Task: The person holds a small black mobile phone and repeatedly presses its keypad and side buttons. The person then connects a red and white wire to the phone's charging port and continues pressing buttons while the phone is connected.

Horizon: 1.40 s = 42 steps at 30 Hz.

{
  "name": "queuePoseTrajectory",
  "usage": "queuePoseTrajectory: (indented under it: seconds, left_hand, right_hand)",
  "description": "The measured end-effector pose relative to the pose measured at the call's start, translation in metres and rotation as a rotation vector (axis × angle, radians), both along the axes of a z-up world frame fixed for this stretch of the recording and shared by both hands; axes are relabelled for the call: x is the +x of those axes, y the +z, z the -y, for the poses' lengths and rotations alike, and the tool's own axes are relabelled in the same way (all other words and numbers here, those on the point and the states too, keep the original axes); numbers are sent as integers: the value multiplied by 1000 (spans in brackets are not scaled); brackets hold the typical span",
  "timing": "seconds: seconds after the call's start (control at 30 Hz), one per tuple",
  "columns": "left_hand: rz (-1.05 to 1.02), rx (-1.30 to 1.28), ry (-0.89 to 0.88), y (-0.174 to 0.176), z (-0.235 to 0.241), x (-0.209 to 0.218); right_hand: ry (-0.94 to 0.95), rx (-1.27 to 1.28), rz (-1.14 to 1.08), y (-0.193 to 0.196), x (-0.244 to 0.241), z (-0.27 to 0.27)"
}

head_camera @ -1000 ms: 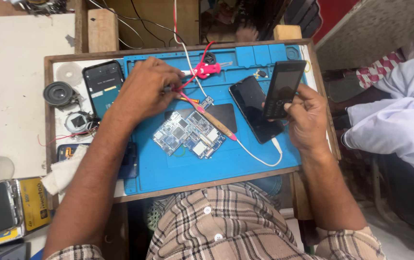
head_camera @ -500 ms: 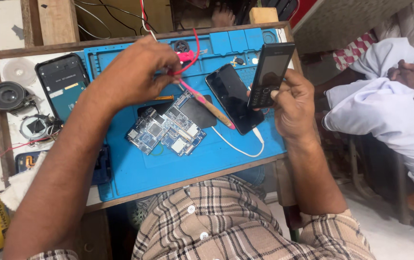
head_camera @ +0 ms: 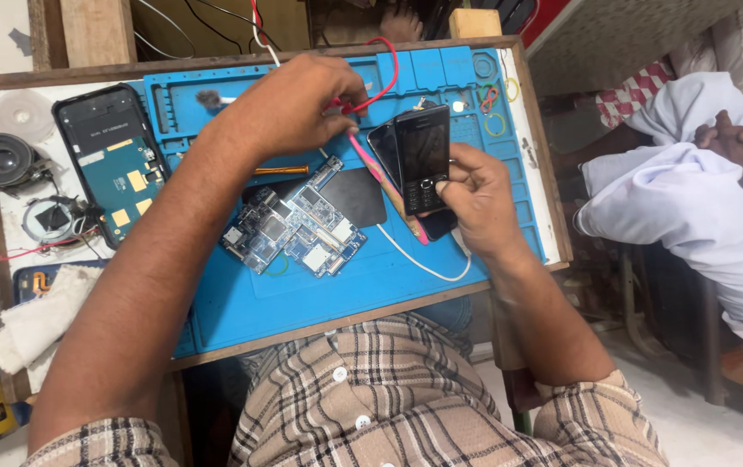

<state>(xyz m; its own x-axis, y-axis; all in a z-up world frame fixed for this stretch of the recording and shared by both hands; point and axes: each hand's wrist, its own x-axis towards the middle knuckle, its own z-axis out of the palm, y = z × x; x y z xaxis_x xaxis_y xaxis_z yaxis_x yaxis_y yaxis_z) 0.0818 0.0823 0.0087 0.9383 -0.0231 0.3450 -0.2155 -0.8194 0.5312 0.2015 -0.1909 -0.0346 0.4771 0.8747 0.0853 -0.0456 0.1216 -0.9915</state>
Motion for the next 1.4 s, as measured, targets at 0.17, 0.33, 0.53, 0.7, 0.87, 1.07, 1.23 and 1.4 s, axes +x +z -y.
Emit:
queuePoseTrajectory:
  seconds: [0.17,0.33,0.53,0.7,0.87,1.07,1.23,1.4]
  left_hand:
    - [-28,-117,106,4,-3,-9]
    - [-6,-256,308,4,-20,-22]
    - [-6,-199,509,-7,-54,-45]
    - [24,-87,501,-14,-57,-65]
    - [16,11,496,-15,-42,-74]
    - [75,145,451,7,-2,-81]
    - [-33,-377,366,21,55,-82]
    - [30,-576,270,14,87,-78]
  right_hand:
    - [-13,-22,-40,-4,-3,-4]
    - [-11,-27,-45,4,-4,-6]
    - [-26,-27,-50,-1,-5,-4]
    - [-61,-128,17,5,-6,-7]
    - [-48,-106,-39,2,-8,-9]
    - [-44,-97,-50,0,-10,-10]
    - [-19,-85,-58,-5,-16,-13]
    - [33,-94,-62,-12,-21,-10]
